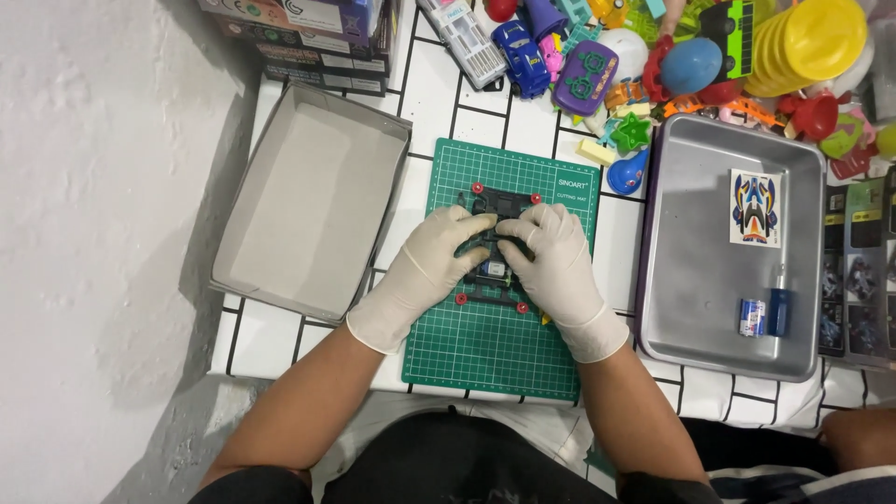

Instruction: Assembling a small plastic toy car model on a cutting mat, including installing the motor and body components.

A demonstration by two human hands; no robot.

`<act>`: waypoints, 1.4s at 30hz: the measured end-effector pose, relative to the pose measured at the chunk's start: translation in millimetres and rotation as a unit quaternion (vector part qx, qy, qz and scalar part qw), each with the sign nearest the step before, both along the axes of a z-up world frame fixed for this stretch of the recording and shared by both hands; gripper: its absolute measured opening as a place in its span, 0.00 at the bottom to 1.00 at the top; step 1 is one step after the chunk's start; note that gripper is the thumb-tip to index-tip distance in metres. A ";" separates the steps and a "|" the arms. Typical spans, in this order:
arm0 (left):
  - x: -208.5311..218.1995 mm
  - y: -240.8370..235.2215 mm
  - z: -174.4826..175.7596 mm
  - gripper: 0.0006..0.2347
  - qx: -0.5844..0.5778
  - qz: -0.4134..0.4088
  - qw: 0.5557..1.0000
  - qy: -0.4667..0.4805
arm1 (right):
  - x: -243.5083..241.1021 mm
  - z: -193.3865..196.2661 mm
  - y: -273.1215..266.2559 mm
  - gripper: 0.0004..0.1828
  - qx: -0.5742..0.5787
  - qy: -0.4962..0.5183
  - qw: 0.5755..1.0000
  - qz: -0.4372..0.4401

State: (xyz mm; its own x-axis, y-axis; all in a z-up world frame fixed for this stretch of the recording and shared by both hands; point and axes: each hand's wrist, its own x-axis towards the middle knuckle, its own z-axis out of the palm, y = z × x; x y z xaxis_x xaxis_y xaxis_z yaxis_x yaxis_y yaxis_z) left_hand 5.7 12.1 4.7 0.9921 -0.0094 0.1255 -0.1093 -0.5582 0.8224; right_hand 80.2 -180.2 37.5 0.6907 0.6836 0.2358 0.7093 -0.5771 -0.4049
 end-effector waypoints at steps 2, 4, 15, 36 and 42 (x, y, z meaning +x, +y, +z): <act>0.8 -0.4 -1.7 0.16 0.004 0.000 1.000 0.006 | 0.2 -1.8 -0.1 0.07 -0.001 -0.001 1.000 -0.001; 1.3 -0.6 -1.9 0.16 0.008 -0.001 1.000 0.010 | 0.9 -3.3 -0.9 0.06 -0.002 -0.003 1.000 -0.003; 2.1 -0.8 6.2 0.14 0.006 0.005 1.000 0.004 | 2.3 -6.7 -2.4 0.06 0.020 -0.010 1.000 -0.008; -3.3 -3.9 22.1 0.13 0.018 0.014 1.000 0.006 | 4.6 7.0 -37.1 0.14 0.089 0.006 0.994 -0.058; -2.8 -2.8 11.6 0.11 0.022 0.012 0.999 -0.024 | -18.1 49.0 -55.4 0.20 0.105 0.139 0.976 -0.127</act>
